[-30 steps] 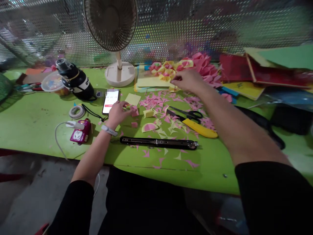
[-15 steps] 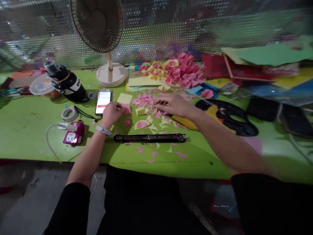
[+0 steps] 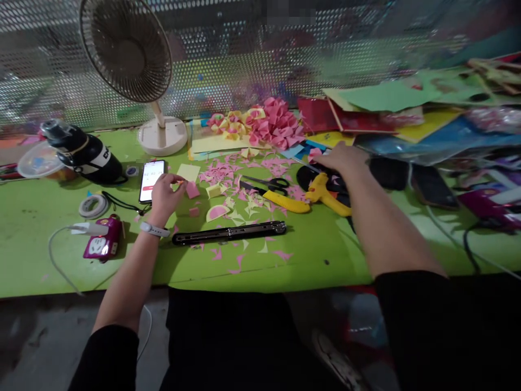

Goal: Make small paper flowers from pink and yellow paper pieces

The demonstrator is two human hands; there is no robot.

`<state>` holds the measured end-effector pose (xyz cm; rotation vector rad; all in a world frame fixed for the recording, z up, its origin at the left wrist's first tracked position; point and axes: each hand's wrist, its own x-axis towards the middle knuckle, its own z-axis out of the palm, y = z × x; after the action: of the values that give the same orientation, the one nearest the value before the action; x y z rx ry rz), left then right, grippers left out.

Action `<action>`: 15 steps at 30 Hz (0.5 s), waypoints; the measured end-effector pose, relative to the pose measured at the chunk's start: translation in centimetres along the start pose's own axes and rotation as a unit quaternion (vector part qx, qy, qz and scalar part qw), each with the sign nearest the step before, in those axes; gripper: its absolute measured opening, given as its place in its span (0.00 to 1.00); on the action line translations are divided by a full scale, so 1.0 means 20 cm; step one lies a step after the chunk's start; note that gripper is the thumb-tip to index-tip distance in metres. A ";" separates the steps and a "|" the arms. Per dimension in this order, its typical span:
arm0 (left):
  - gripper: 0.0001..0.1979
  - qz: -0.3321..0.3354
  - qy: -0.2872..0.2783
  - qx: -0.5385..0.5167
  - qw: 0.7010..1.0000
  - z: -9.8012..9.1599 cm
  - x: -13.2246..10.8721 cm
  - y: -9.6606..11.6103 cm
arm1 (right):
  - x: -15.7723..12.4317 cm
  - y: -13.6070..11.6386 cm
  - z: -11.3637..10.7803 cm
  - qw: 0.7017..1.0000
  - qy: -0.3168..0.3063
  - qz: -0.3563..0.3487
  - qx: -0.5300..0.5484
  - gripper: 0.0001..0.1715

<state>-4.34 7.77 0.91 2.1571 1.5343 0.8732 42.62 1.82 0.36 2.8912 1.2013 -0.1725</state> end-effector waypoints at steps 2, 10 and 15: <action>0.05 0.012 0.010 -0.006 1.000 0.01 0.00 -0.01 | 0.01 -0.01 0.02 0.999 -0.010 0.044 0.009 0.51; 0.08 0.024 0.011 -0.054 0.998 0.00 -0.01 0.01 | -0.09 0.13 -0.09 0.998 0.039 -0.011 0.055 0.34; 0.12 0.046 0.027 -0.108 0.993 -0.01 -0.01 0.02 | -0.25 0.14 -0.15 0.941 0.051 0.003 0.335 0.33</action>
<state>-4.30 7.46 1.27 2.0749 1.3055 1.0821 41.41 -3.59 3.83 3.5113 1.3648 -0.5348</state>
